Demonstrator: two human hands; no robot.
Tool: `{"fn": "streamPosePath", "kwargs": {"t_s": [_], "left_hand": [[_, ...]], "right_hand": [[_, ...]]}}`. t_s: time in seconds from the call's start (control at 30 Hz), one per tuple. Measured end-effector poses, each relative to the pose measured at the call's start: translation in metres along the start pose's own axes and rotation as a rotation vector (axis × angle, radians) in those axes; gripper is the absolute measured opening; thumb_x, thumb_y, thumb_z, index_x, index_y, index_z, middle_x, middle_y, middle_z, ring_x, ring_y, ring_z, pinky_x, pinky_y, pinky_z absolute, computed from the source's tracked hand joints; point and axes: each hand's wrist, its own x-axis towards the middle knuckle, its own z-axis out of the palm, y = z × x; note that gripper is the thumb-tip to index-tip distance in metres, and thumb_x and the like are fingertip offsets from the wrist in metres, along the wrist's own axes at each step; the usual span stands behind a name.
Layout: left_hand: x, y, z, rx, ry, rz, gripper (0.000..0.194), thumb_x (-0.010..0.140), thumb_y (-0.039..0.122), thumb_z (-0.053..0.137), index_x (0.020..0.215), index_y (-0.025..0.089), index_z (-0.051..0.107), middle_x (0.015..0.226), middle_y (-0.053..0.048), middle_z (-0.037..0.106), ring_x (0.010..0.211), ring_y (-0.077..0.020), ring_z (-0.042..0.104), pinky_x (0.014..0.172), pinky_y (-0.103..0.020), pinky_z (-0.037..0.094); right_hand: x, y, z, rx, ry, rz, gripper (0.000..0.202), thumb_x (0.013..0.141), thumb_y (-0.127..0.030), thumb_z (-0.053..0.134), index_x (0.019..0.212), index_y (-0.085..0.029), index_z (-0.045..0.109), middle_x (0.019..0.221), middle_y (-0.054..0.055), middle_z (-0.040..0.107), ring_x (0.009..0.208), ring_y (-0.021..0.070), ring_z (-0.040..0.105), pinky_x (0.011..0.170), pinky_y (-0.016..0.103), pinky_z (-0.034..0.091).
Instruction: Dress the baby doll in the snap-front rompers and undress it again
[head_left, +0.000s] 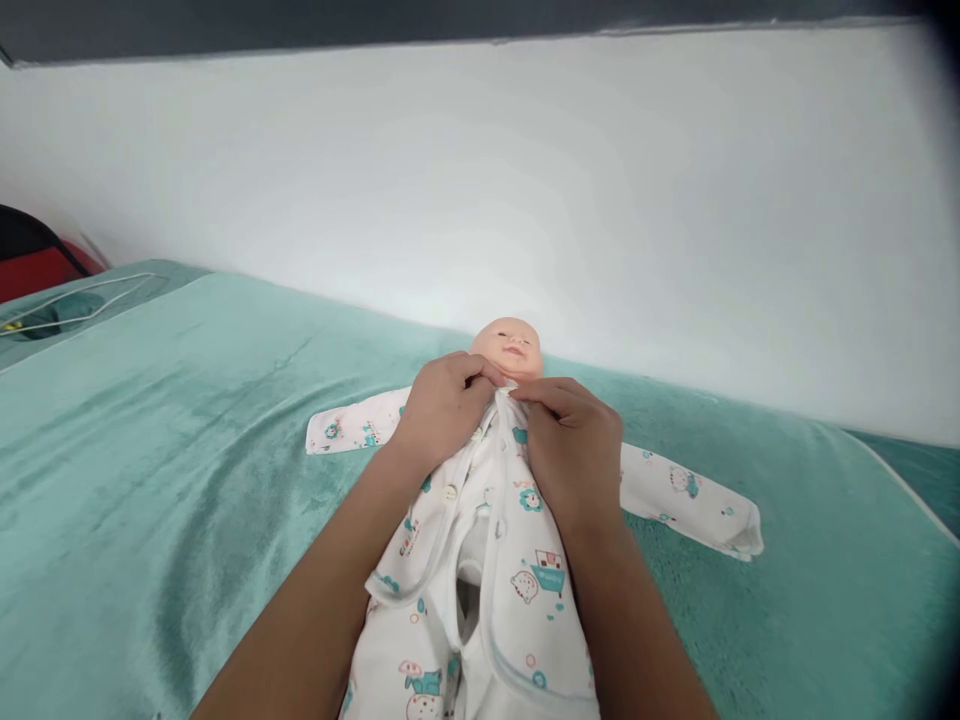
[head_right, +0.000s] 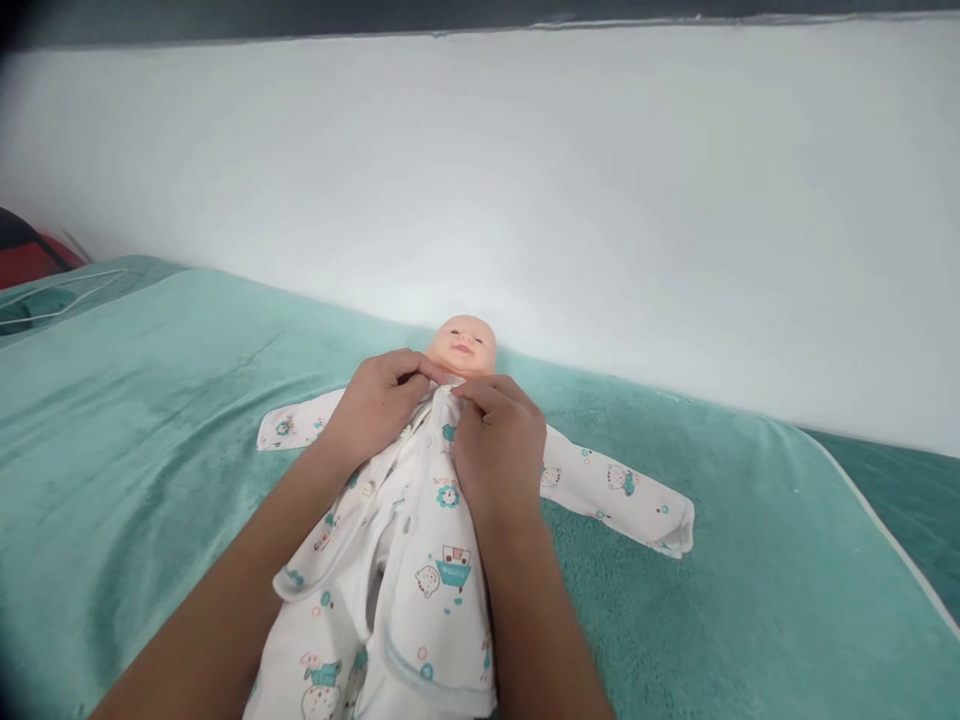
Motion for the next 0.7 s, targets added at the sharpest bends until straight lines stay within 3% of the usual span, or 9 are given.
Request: {"fn": "streamPosePath", "kwargs": {"t_s": [0.17, 0.33, 0.43, 0.53, 0.7], "left_hand": [[0.001, -0.002, -0.002, -0.04, -0.009, 0.004, 0.028, 0.084, 0.017, 0.046, 0.086, 0.023, 0.074, 0.096, 0.001, 0.075, 0.091, -0.0177, 0.066, 0.082, -0.029, 0.047], [-0.004, -0.002, -0.007, -0.101, -0.021, -0.031, 0.028, 0.083, 0.019, 0.046, 0.092, 0.022, 0.073, 0.079, 0.002, 0.07, 0.068, -0.0136, 0.058, 0.064, -0.025, 0.041], [-0.009, -0.001, -0.013, -0.126, -0.027, -0.067, 0.028, 0.082, 0.02, 0.047, 0.095, 0.021, 0.072, 0.07, 0.003, 0.063, 0.061, -0.0121, 0.053, 0.06, -0.024, 0.038], [-0.016, 0.0, -0.021, -0.144, -0.064, -0.07, 0.027, 0.082, 0.021, 0.048, 0.096, 0.02, 0.071, 0.067, 0.003, 0.059, 0.061, -0.0113, 0.051, 0.059, -0.023, 0.037], [-0.029, 0.002, -0.037, -0.198, -0.164, -0.047, 0.023, 0.083, 0.025, 0.05, 0.095, 0.02, 0.07, 0.068, 0.004, 0.058, 0.06, -0.0103, 0.048, 0.057, -0.022, 0.036]], "right_hand": [[0.002, 0.007, 0.001, 0.012, -0.01, -0.023, 0.032, 0.077, -0.007, 0.046, 0.072, -0.021, 0.074, 0.088, 0.001, 0.074, 0.083, 0.0167, 0.067, 0.078, 0.03, 0.048], [0.003, -0.005, -0.008, -0.029, 0.041, 0.048, 0.02, 0.086, -0.018, 0.05, 0.087, -0.021, 0.07, 0.086, 0.003, 0.071, 0.075, 0.0168, 0.062, 0.07, 0.03, 0.045], [-0.005, -0.03, -0.022, -0.153, -0.15, 0.113, 0.021, 0.091, -0.038, 0.054, 0.078, -0.022, 0.061, 0.071, 0.0, 0.064, 0.062, 0.0153, 0.053, 0.061, 0.03, 0.038], [-0.02, -0.054, -0.032, -0.349, -0.355, 0.162, 0.032, 0.087, -0.048, 0.06, 0.071, -0.022, 0.049, 0.07, 0.001, 0.061, 0.06, 0.0151, 0.048, 0.058, 0.03, 0.033], [-0.04, -0.07, -0.027, -0.535, -0.394, 0.188, 0.026, 0.088, -0.042, 0.057, 0.076, -0.023, 0.044, 0.08, 0.003, 0.061, 0.066, 0.0172, 0.048, 0.06, 0.03, 0.03]]}}
